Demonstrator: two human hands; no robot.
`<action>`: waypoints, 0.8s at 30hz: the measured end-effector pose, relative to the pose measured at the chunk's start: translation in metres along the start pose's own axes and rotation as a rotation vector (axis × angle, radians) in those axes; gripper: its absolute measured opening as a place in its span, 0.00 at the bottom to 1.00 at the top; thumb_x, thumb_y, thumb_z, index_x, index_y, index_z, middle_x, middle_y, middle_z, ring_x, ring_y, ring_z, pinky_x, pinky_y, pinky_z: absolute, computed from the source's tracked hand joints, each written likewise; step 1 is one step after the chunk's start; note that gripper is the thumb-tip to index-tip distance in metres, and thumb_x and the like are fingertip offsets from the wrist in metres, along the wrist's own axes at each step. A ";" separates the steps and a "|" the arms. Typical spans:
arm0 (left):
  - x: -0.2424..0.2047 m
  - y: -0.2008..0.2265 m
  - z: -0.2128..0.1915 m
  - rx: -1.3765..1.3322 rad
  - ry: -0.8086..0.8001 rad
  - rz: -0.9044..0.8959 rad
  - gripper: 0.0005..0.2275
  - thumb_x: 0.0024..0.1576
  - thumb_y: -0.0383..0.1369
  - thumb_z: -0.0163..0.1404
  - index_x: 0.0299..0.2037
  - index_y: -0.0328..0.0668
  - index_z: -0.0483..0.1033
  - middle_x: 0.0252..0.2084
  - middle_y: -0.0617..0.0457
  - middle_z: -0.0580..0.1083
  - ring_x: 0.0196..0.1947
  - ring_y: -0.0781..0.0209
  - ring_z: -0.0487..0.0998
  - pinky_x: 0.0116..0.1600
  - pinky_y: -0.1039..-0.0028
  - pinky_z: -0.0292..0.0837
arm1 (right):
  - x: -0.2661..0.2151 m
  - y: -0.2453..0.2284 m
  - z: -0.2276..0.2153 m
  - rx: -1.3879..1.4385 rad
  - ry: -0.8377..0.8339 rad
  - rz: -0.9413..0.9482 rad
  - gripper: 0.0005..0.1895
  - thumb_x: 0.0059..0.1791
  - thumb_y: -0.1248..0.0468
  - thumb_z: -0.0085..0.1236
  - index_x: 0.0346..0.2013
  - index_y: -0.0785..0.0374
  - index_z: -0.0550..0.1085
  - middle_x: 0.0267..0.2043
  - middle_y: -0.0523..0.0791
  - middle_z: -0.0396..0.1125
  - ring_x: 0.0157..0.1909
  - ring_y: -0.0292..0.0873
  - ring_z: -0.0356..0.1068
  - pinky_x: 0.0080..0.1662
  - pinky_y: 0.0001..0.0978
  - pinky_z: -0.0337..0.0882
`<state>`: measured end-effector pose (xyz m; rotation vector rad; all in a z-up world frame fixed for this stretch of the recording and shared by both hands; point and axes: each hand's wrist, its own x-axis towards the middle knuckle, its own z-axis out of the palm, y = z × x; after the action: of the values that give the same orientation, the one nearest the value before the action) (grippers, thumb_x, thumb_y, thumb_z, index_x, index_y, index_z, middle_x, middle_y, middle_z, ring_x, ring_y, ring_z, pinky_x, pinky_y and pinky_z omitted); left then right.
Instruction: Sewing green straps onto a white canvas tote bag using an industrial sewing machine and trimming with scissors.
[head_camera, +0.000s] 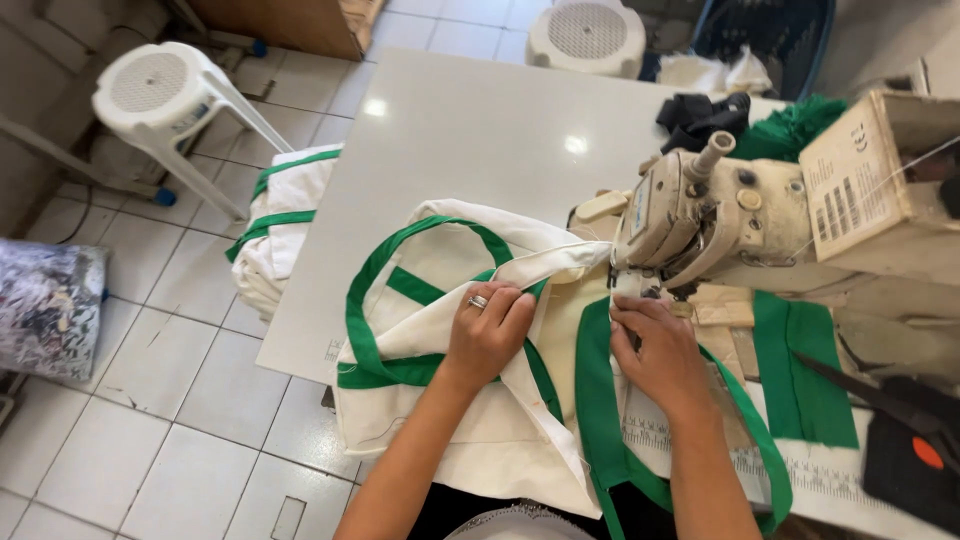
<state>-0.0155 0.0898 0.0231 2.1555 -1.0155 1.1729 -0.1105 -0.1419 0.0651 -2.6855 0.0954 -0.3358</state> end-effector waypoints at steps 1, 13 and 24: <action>0.007 0.013 -0.011 0.025 0.015 -0.004 0.04 0.63 0.32 0.51 0.37 0.46 0.78 0.31 0.53 0.71 0.38 0.54 0.80 0.50 0.65 0.77 | -0.001 0.001 0.001 0.002 0.004 -0.029 0.14 0.52 0.53 0.53 0.43 0.48 0.84 0.51 0.40 0.76 0.49 0.50 0.77 0.47 0.42 0.73; 0.078 0.136 -0.069 -0.468 -0.760 -0.803 0.30 0.67 0.37 0.33 0.76 0.31 0.40 0.32 0.21 0.74 0.38 0.14 0.77 0.40 0.34 0.70 | -0.012 0.016 0.013 -0.032 -0.052 0.004 0.18 0.53 0.51 0.48 0.48 0.49 0.83 0.58 0.39 0.73 0.60 0.52 0.71 0.54 0.47 0.71; 0.070 0.135 -0.048 -0.366 -0.749 -0.976 0.35 0.66 0.36 0.38 0.78 0.41 0.26 0.40 0.19 0.75 0.45 0.17 0.77 0.47 0.35 0.71 | -0.016 0.023 0.017 -0.035 -0.011 -0.009 0.17 0.52 0.51 0.49 0.46 0.46 0.83 0.57 0.37 0.74 0.59 0.47 0.71 0.52 0.44 0.71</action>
<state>-0.1209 0.0145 0.1163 2.3064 -0.2438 -0.2661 -0.1219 -0.1540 0.0371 -2.7232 0.0867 -0.3252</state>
